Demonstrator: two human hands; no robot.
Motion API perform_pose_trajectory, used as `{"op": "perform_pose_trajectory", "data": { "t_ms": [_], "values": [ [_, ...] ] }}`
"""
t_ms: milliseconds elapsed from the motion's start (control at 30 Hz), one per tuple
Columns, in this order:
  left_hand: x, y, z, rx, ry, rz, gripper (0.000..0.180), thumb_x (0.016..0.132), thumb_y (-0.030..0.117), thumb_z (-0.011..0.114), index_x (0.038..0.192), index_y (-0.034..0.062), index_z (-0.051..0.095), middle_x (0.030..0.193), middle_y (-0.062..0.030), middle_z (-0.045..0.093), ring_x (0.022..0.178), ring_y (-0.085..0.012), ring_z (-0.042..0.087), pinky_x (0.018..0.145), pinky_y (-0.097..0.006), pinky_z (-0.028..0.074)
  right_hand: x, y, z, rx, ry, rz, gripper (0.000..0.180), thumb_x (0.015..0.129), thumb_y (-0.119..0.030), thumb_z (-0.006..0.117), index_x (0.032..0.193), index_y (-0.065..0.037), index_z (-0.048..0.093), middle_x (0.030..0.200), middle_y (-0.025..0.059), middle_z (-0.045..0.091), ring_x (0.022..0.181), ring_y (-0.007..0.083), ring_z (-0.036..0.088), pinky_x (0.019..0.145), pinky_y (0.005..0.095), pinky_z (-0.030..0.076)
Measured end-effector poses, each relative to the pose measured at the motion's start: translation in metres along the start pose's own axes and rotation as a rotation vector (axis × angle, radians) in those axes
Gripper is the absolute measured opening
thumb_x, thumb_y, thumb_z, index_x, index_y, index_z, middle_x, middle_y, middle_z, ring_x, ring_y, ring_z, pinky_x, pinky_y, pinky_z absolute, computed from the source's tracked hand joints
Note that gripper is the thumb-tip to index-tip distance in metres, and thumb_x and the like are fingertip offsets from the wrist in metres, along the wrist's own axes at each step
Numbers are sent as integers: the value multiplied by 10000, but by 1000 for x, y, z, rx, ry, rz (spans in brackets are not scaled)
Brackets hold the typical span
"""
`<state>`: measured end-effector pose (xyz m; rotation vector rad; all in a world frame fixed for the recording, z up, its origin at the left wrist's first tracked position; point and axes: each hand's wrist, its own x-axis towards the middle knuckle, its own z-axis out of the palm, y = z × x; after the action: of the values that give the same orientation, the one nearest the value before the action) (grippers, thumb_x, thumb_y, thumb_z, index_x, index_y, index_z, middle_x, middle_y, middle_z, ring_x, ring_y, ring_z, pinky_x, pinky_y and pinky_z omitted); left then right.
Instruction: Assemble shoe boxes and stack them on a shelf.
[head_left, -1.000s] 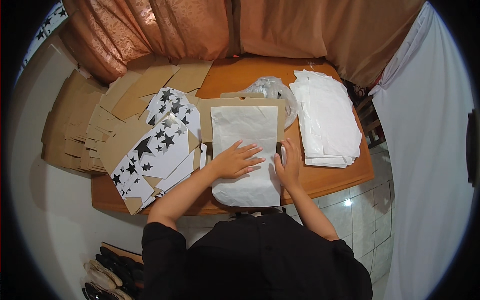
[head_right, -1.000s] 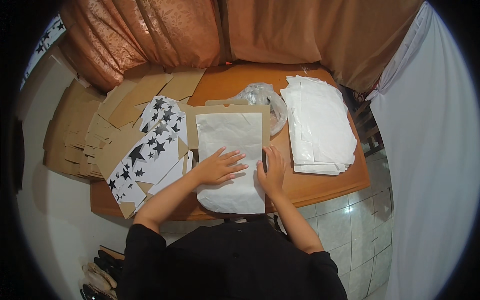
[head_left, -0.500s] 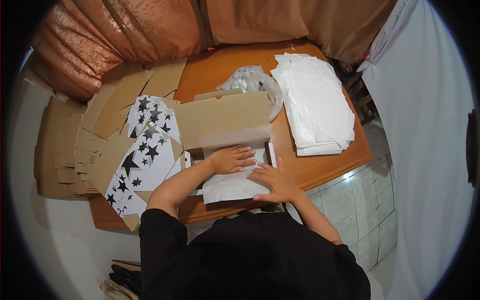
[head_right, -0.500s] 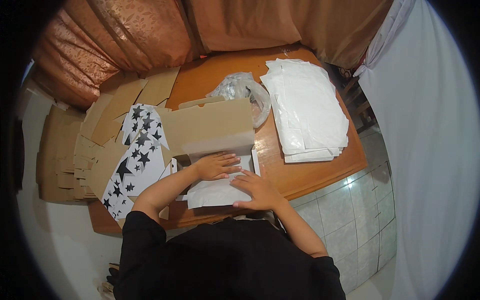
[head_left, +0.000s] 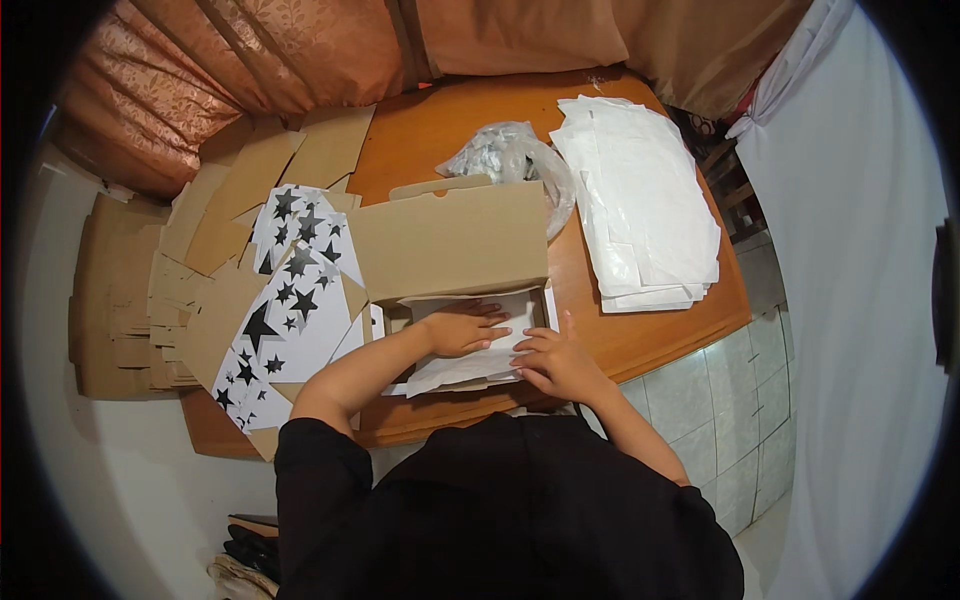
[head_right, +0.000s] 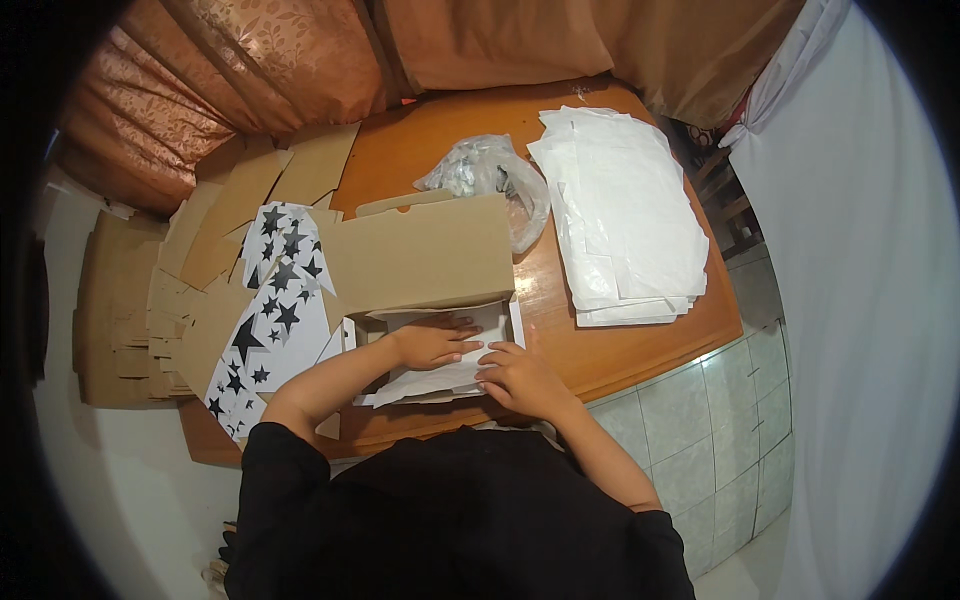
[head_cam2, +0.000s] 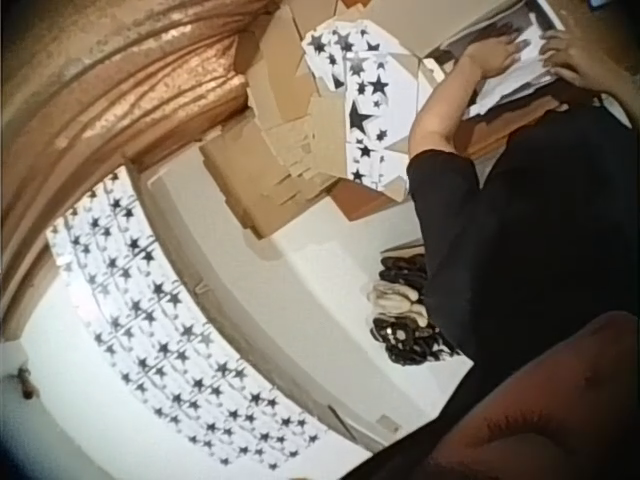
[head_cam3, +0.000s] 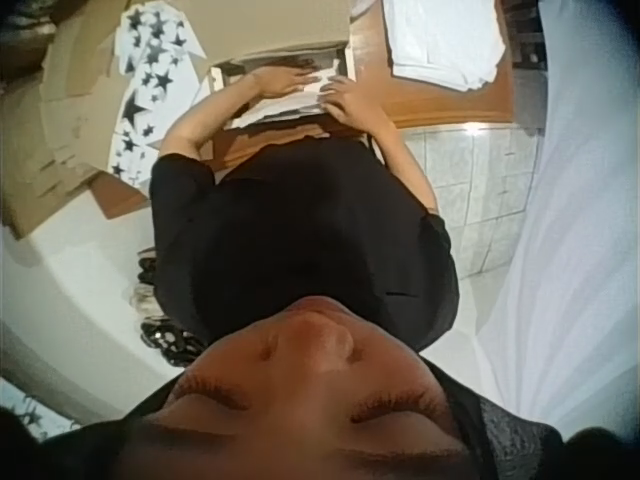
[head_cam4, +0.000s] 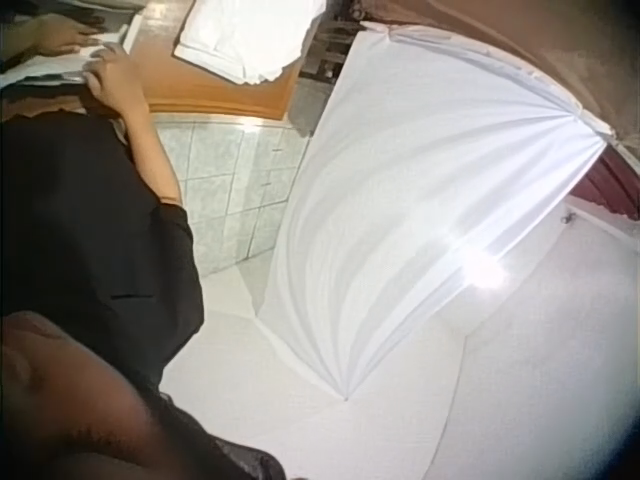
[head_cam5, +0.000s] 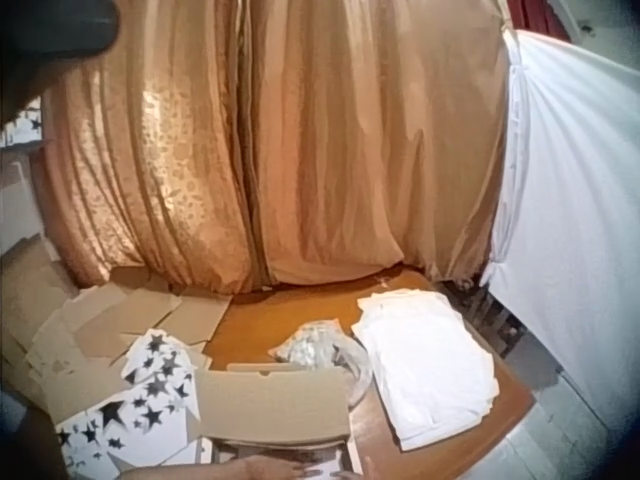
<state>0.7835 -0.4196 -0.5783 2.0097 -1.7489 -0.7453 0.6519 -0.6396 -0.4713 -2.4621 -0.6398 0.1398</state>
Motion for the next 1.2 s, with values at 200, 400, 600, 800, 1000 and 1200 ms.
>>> {"op": "perform_pose_trajectory", "data": {
  "t_ms": [200, 400, 600, 800, 1000, 1200],
  "values": [
    [-14, 46, -39, 150, -260, -188, 396, 954, 334, 382, 1336, 234, 419, 1420, -111, 357, 1310, -271, 345, 1048, -519, 283, 3, 0, -2, 26, 4, 0, 135, 817, -234, 613, 853, -129, 689, 1007, -5, 636, 1126, 221, 501, 1015, 626, 158],
    [-39, 30, -11, 297, -111, -105, 497, 901, 242, 401, 1383, 331, 316, 1497, -70, 212, 1373, -264, 223, 1072, -506, 256, 7, -3, 5, 15, -20, 39, 120, 809, -233, 628, 835, -140, 700, 995, -5, 636, 1122, 219, 511, 1016, 643, 106],
    [-45, 9, 16, 484, -20, -75, 497, 916, 226, 377, 1399, 316, 300, 1449, -70, 312, 1321, -250, 331, 1021, -442, 333, 10, -8, 4, 44, 39, 52, 149, 823, -241, 621, 883, -119, 681, 990, -11, 630, 1109, 219, 512, 1004, 657, 109],
    [-40, 33, -61, -371, -185, -410, 480, 920, 376, 455, 1364, 203, 399, 1298, -104, 496, 1172, -230, 490, 938, -412, 408, 20, -2, -1, -75, 34, 175, 167, 828, -249, 604, 820, -95, 668, 972, 9, 612, 1132, 245, 489, 988, 708, 126],
    [-62, 62, -79, -607, -303, -380, 483, 840, 275, 641, 1261, 79, 508, 1064, -68, 631, 966, -150, 555, 832, -283, 430, 32, 1, -8, -152, -17, 178, 227, 827, -276, 613, 750, -72, 674, 978, 19, 603, 1177, 247, 449, 986, 711, 131],
    [-76, 52, -67, -361, -400, -650, 280, 793, 263, 678, 989, 64, 657, 915, -119, 672, 863, -232, 618, 763, -337, 458, 39, 3, -21, -218, -125, 177, 256, 806, -313, 638, 731, -73, 685, 991, 26, 600, 1215, 231, 413, 993, 706, 136]
  ]
}}
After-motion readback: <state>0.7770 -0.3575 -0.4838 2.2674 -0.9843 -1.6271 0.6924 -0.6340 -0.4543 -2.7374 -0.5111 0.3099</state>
